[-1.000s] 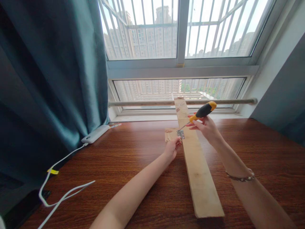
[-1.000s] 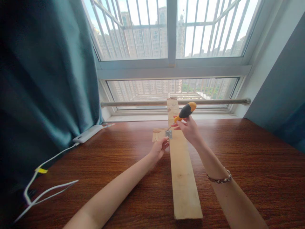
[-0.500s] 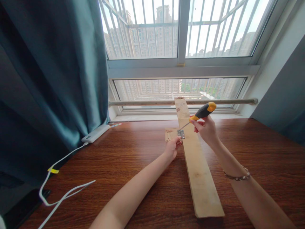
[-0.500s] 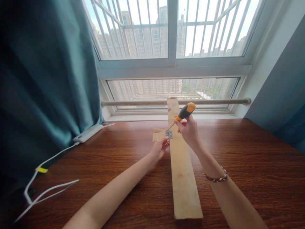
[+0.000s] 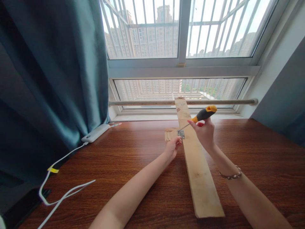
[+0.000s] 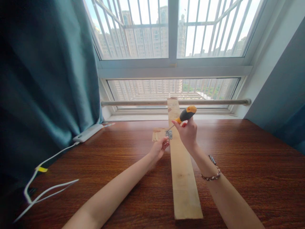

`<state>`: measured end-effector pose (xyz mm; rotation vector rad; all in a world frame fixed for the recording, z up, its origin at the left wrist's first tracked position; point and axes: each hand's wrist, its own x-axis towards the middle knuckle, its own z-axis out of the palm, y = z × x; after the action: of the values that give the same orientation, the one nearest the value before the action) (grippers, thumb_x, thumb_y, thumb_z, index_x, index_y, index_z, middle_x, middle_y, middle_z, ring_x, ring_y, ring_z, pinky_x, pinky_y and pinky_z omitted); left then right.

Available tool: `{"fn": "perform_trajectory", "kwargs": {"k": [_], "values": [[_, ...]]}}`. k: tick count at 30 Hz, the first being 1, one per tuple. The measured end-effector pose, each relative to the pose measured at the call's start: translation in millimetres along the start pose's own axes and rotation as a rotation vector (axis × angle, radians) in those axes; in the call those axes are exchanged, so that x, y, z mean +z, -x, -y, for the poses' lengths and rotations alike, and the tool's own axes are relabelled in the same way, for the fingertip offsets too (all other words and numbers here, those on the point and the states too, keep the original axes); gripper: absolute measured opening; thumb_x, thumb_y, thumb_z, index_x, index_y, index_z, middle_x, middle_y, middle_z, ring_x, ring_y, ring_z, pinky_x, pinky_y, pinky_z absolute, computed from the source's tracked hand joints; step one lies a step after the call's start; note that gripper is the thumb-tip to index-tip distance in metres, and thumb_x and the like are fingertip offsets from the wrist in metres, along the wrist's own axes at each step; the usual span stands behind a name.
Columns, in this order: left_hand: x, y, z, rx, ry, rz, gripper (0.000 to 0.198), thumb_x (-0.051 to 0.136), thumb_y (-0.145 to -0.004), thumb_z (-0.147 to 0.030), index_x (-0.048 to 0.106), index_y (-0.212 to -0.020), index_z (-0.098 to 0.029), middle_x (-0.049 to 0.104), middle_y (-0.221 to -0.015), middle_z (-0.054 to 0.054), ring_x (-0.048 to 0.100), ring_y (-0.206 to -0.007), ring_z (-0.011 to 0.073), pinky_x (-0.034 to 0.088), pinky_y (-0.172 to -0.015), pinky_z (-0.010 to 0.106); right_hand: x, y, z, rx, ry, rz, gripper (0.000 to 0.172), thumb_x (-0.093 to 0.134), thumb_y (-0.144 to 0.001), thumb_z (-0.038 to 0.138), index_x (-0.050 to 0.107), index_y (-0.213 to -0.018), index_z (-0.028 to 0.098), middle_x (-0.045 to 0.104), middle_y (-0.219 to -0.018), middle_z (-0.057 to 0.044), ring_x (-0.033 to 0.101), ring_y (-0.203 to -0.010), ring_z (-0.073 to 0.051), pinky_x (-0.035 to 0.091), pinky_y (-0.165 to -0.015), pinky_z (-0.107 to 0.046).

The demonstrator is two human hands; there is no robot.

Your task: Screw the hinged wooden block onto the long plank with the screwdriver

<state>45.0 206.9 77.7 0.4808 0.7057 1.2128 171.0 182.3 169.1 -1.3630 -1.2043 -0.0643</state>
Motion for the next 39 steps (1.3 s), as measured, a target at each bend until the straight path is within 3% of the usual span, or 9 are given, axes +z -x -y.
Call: {"fn": "perform_trajectory", "kwargs": {"k": [7,14,17,20,23,27,34,39], "values": [[0.0,-0.2,-0.7,-0.008,0.003,-0.014,0.007,0.062,-0.068,-0.003,0.062,-0.068,-0.010,0.063,-0.064,0.002,0.052,-0.051,0.0057,0.042,-0.049,0.016,3.2,0.4,2.0,0.102,-0.386,0.229,0.040,0.068,-0.070,0.045,0.051,-0.093,0.017,0.067,-0.092,-0.006,0.054,-0.042,-0.010,0.042,-0.038,-0.024],[0.5,1.2,-0.7,-0.018,0.003,-0.019,0.007,0.062,-0.069,-0.003,0.063,-0.068,-0.010,0.063,-0.062,0.002,0.051,-0.049,0.0055,0.043,-0.050,0.016,-15.8,-11.3,18.0,0.322,-0.642,0.471,0.053,0.078,-0.058,0.042,0.054,-0.098,0.016,0.066,-0.102,-0.008,0.063,-0.054,-0.013,0.055,-0.052,-0.028],[0.1,0.6,-1.0,-0.022,-0.002,-0.019,0.007,0.062,-0.070,-0.004,0.063,-0.067,-0.010,0.063,-0.062,0.002,0.051,-0.049,0.0054,0.044,-0.050,0.016,-20.6,-13.4,20.1,0.359,-0.655,0.506,0.053,0.081,-0.052,0.041,0.059,-0.091,0.014,0.067,-0.100,-0.009,0.066,-0.058,-0.016,0.055,-0.050,-0.027],[-0.6,-0.1,-1.6,-0.015,0.004,-0.015,0.008,0.062,-0.069,-0.003,0.063,-0.068,-0.010,0.063,-0.063,0.002,0.051,-0.049,0.0053,0.043,-0.050,0.016,-17.0,-11.4,16.0,0.335,-0.533,0.419,0.047,0.082,-0.049,0.045,0.063,-0.076,0.012,0.069,-0.076,-0.008,0.064,-0.052,-0.018,0.053,-0.048,-0.028],[-1.3,-0.2,-1.8,-0.016,-0.003,-0.016,0.007,0.062,-0.070,-0.004,0.063,-0.066,-0.010,0.063,-0.063,0.002,0.052,-0.050,0.0054,0.043,-0.050,0.016,-12.0,-7.7,11.5,0.246,-0.253,0.277,0.041,0.078,-0.056,0.049,0.063,-0.064,0.012,0.063,-0.053,-0.005,0.062,-0.046,-0.019,0.051,-0.048,-0.029],[-0.5,1.2,-2.0,-0.012,-0.016,-0.026,0.007,0.063,-0.069,-0.004,0.063,-0.065,-0.010,0.063,-0.063,0.003,0.052,-0.051,0.0059,0.043,-0.050,0.016,-10.0,-5.6,9.5,0.131,-0.057,0.171,0.037,0.072,-0.065,0.050,0.063,-0.059,0.014,0.062,-0.049,-0.004,0.062,-0.045,-0.020,0.049,-0.052,-0.029],[0.8,2.2,-1.4,-0.012,-0.019,0.008,0.007,0.061,-0.070,-0.003,0.064,-0.070,-0.010,0.064,-0.065,0.003,0.052,-0.051,0.0058,0.043,-0.050,0.016,-20.0,-16.1,12.8,0.210,-0.263,0.010,0.036,0.073,-0.064,0.046,0.063,-0.065,0.012,0.063,-0.054,-0.005,0.061,-0.047,-0.018,0.050,-0.048,-0.027],[-0.9,0.6,0.0,-0.015,-0.019,0.008,0.005,0.064,-0.068,-0.005,0.063,-0.069,-0.010,0.063,-0.064,0.002,0.052,-0.050,0.0061,0.043,-0.051,0.017,-48.7,-36.6,10.9,0.279,-0.397,-0.094,0.030,0.070,-0.065,0.040,0.052,-0.065,0.016,0.049,-0.049,0.004,0.046,-0.038,-0.008,0.035,-0.034,-0.019]]}}
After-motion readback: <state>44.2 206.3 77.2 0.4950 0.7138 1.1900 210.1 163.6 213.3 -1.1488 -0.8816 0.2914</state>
